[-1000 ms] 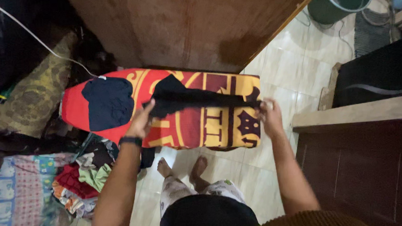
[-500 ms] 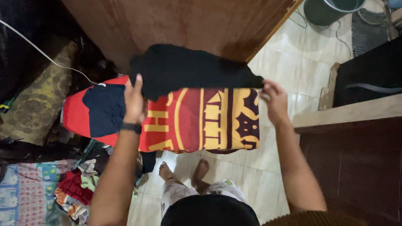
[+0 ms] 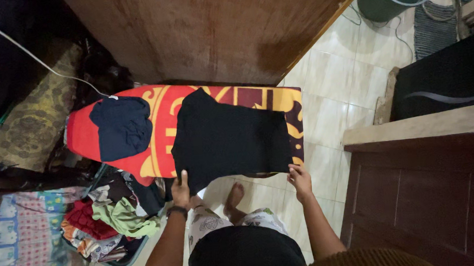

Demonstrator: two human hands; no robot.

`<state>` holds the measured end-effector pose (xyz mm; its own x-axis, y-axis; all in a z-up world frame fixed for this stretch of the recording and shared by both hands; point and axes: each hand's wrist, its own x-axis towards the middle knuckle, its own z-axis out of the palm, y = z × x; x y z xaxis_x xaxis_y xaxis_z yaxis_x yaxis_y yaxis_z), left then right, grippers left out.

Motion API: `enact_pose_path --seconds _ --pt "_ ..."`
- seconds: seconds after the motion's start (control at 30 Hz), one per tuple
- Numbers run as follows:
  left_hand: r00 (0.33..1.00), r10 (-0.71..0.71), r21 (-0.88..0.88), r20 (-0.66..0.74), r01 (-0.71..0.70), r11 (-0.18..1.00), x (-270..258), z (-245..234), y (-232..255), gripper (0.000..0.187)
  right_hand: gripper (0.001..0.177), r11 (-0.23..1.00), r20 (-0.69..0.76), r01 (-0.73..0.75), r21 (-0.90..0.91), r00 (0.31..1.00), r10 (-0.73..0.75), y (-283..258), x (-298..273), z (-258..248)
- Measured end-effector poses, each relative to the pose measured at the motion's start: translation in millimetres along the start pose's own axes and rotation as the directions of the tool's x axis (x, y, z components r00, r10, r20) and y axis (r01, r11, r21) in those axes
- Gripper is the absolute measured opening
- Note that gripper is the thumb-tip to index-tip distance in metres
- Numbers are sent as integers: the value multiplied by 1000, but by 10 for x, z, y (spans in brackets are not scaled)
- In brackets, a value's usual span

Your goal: The person folds shirts and trousers by hand on a surface, then places them into a basket or on a bed.

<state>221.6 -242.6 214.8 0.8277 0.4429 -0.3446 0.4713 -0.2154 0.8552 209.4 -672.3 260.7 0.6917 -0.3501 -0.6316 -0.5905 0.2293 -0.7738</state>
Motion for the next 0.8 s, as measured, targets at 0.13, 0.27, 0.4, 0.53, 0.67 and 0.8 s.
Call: enact_pose_path --seconds 0.13,0.27,0.4,0.53,0.67,0.8 --pt "848 -448 -10 284 470 883 -25 -100 -15 51 27 997 -6 -78 -9 997 78 4 -33 -61" --pt "794 -476 -163 377 563 810 154 -66 9 43 28 1000 73 -25 -16 997 26 -34 115 -43" --pt "723 -531 -258 442 669 697 492 154 128 50 27 994 48 -87 71 995 84 -188 422 67" --pt "774 -405 -484 487 625 612 732 384 253 26 32 990 66 -112 81 992 107 -332 692 131" --pt "787 -436 -489 438 615 618 814 475 264 27 42 981 172 -130 147 980 104 -366 858 207" --pt "832 -420 -320 362 534 782 885 488 299 33 50 977 29 -205 51 979 204 -347 1039 327"
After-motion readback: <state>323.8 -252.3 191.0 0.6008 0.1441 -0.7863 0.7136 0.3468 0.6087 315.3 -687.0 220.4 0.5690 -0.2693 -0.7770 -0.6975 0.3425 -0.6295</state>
